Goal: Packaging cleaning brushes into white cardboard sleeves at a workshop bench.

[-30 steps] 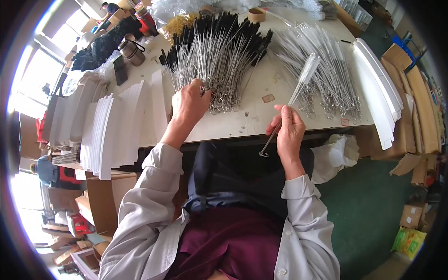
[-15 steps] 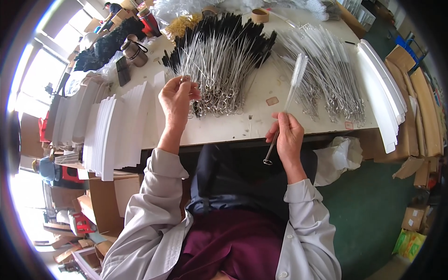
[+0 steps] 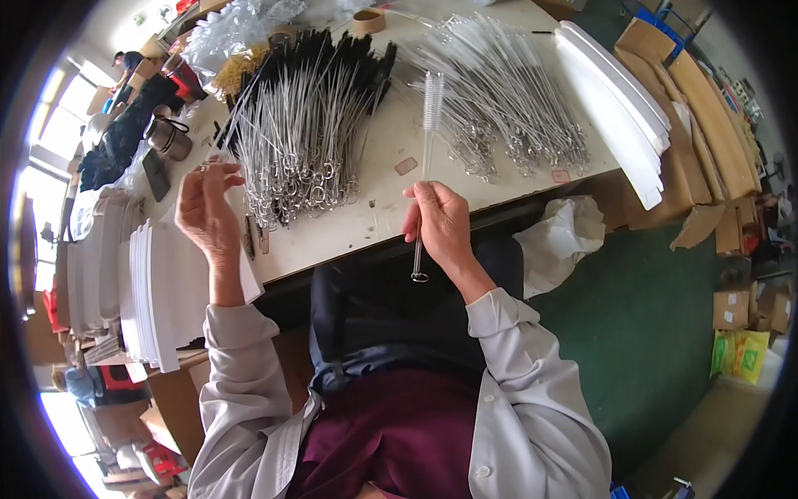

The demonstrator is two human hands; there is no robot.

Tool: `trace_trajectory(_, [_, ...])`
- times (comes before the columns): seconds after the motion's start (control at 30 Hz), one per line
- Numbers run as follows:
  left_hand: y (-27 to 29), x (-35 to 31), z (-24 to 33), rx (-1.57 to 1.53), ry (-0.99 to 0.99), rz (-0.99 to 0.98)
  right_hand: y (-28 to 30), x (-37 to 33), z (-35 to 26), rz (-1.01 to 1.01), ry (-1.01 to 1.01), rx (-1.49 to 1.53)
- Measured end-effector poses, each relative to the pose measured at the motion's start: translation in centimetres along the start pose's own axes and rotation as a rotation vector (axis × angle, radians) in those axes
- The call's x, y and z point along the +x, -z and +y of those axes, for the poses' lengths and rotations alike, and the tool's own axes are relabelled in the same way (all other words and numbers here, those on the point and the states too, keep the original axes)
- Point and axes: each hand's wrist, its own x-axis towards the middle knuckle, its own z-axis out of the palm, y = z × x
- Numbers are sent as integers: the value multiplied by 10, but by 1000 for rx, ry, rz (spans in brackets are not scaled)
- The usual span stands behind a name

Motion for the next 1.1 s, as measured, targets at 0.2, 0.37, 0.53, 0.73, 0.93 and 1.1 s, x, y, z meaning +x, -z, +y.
trace_trajectory(0.2, [10,51,24,-129,0,33,5,1,4,-30,-31,27])
trace_trajectory(0.37, [14,85,56,-148,-132,-28,4,3,9,-37,0,74])
trace_trajectory(0.53, [12,91,83,-197,-142,-99,7,3,8,-48,8,74])
trace_trajectory(0.73, [16,80,133,-363,-90,-284,14,-6,-18,105,97,71])
trace_trajectory(0.93, [22,76,146,-678,171,-718,64,-15,-85,243,348,-24])
trace_trajectory(1.1, [-2,51,137,-699,422,-977,79,-21,-130,122,465,-233])
